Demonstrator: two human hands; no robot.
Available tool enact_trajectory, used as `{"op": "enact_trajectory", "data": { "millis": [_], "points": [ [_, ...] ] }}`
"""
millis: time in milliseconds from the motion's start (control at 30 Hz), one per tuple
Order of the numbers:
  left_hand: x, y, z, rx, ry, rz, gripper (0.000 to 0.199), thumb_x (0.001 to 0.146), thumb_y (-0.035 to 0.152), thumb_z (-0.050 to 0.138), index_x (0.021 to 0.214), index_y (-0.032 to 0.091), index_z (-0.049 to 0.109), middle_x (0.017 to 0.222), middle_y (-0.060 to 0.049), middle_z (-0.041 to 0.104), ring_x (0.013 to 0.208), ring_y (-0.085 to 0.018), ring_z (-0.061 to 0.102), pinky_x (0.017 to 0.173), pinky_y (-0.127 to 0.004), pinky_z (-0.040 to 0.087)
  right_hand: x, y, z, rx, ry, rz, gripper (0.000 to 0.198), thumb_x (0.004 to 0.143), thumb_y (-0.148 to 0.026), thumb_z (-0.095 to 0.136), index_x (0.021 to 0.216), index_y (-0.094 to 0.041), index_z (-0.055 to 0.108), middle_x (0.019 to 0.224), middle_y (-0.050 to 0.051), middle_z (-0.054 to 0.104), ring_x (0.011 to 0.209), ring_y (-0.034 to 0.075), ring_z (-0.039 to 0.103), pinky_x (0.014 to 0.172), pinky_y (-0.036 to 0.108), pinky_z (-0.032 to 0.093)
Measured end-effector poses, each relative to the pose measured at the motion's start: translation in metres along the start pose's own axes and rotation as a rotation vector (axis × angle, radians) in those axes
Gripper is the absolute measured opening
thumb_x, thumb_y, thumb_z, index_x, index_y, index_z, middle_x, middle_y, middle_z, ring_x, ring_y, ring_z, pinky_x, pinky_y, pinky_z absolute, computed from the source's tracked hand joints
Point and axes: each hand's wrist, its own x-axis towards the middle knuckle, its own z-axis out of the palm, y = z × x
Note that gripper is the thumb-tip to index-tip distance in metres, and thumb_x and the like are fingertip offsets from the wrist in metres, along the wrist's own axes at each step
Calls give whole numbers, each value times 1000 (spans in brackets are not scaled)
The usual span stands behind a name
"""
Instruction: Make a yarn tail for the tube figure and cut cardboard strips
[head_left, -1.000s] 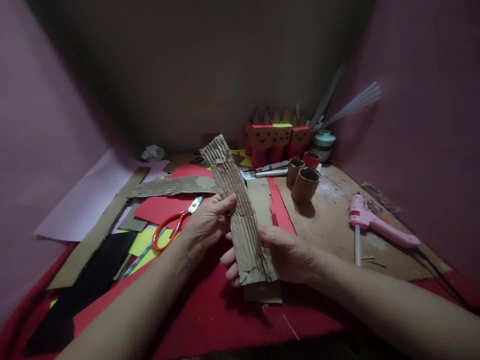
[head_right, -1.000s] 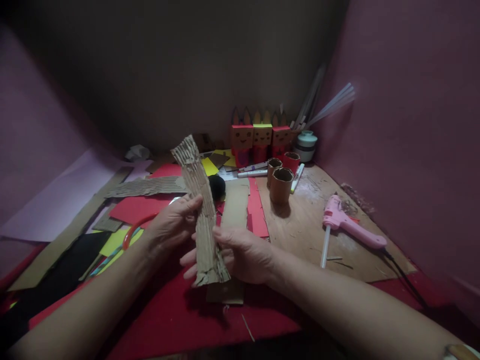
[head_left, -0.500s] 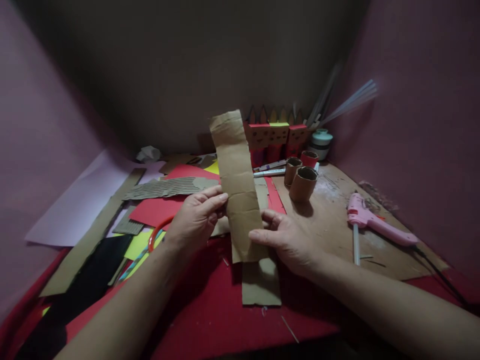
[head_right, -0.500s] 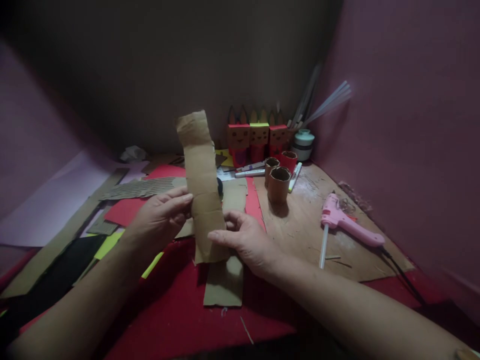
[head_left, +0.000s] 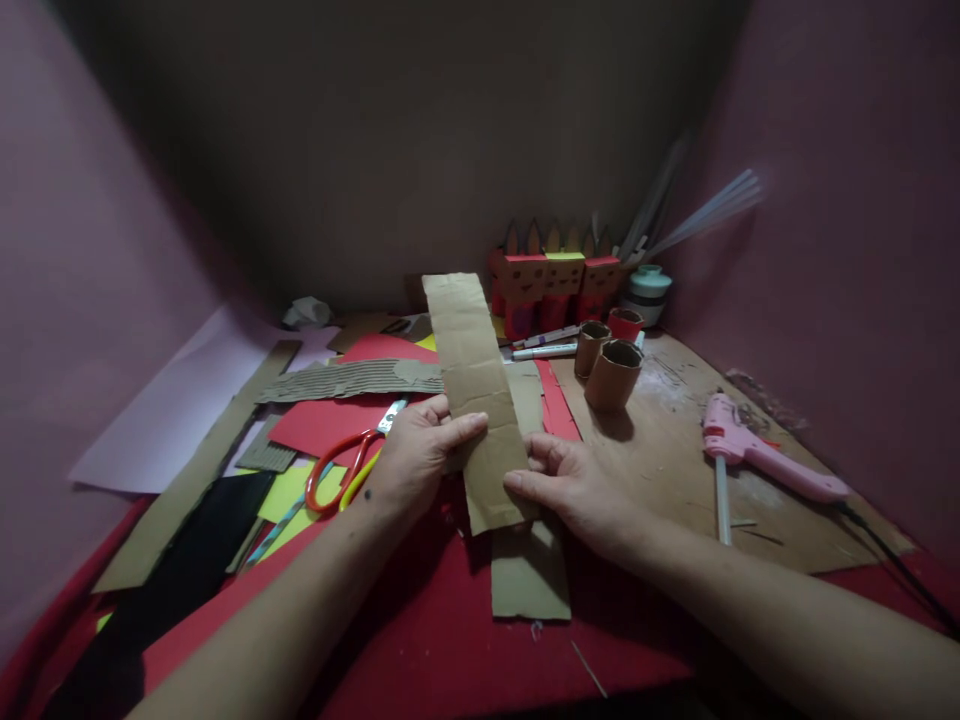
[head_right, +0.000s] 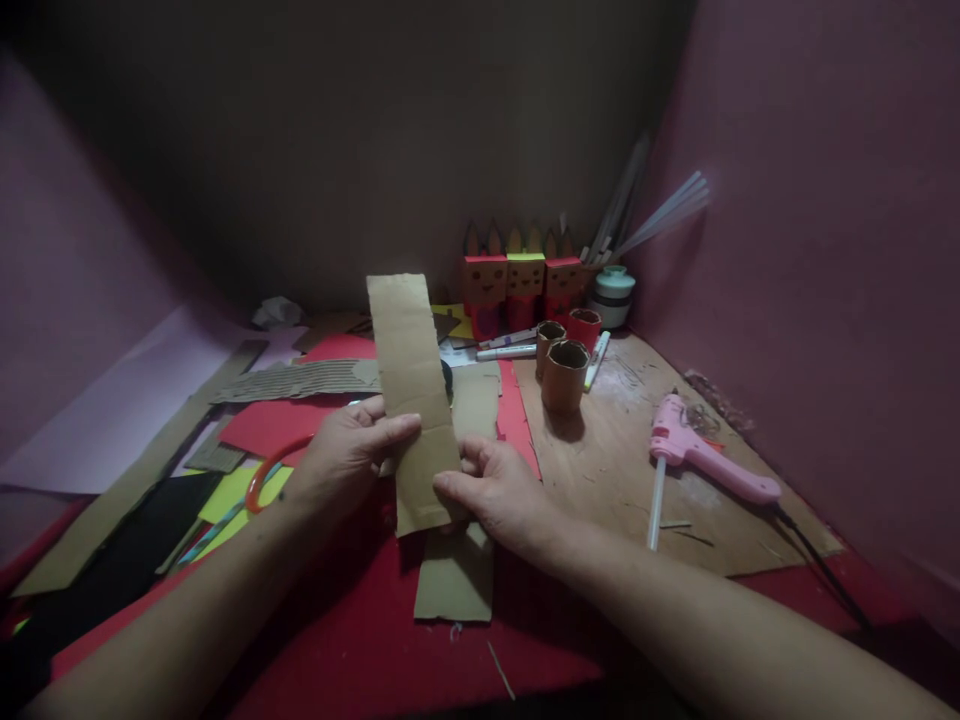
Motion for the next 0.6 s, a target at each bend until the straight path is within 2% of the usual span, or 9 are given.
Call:
{"op": "enact_trajectory", "data": {
  "millis": [100,300,400,467,500,600],
  "points": [
    [-2,-1,3,21,4,34,24,73,24,68,95,14,64,84,-7,72,68,-16,67,65,-27,54,0,1,-1,66,-20,-54,38,63,-17,70,100,-17,58,75,0,68,63,12,63,65,27,53],
    [-5,-13,10,72,-149,-43,35,69,18,70,102,15,59,96,-9,70,86,-22,66,75,-35,53,5,5,-8,78,48,-139,37,66,-19,69,101,-16,57,73,1,68,59,14,64,62,29,52],
    [-5,-16,12,91,-164,-26,33,71,18,67,103,15,58,97,-9,70,87,-22,66,75,-35,53,7,6,-9,45,45,-138,37,68,-20,69,102,-17,55,72,0,67,60,15,64,62,31,52],
    [-4,-14,11,105,-149,-8,31,72,18,66,102,16,58,96,-8,70,84,-21,66,72,-33,53,3,1,-7,-14,101,-164,34,72,-23,67,102,-19,52,74,-1,64,62,15,63,63,32,52],
    [-3,-12,9,106,-128,8,30,72,19,67,100,16,58,95,-7,70,81,-20,66,70,-32,54,-2,-3,-6,-73,154,-213,31,74,-24,66,101,-20,51,77,-1,63,67,15,63,65,32,52],
    [2,-3,3,79,0,55,30,68,20,70,96,15,60,91,-6,70,74,-19,67,66,-31,54,-30,-21,-8,-326,361,-522,24,83,-28,61,105,-21,53,100,4,61,89,16,60,81,34,50]
  ]
}}
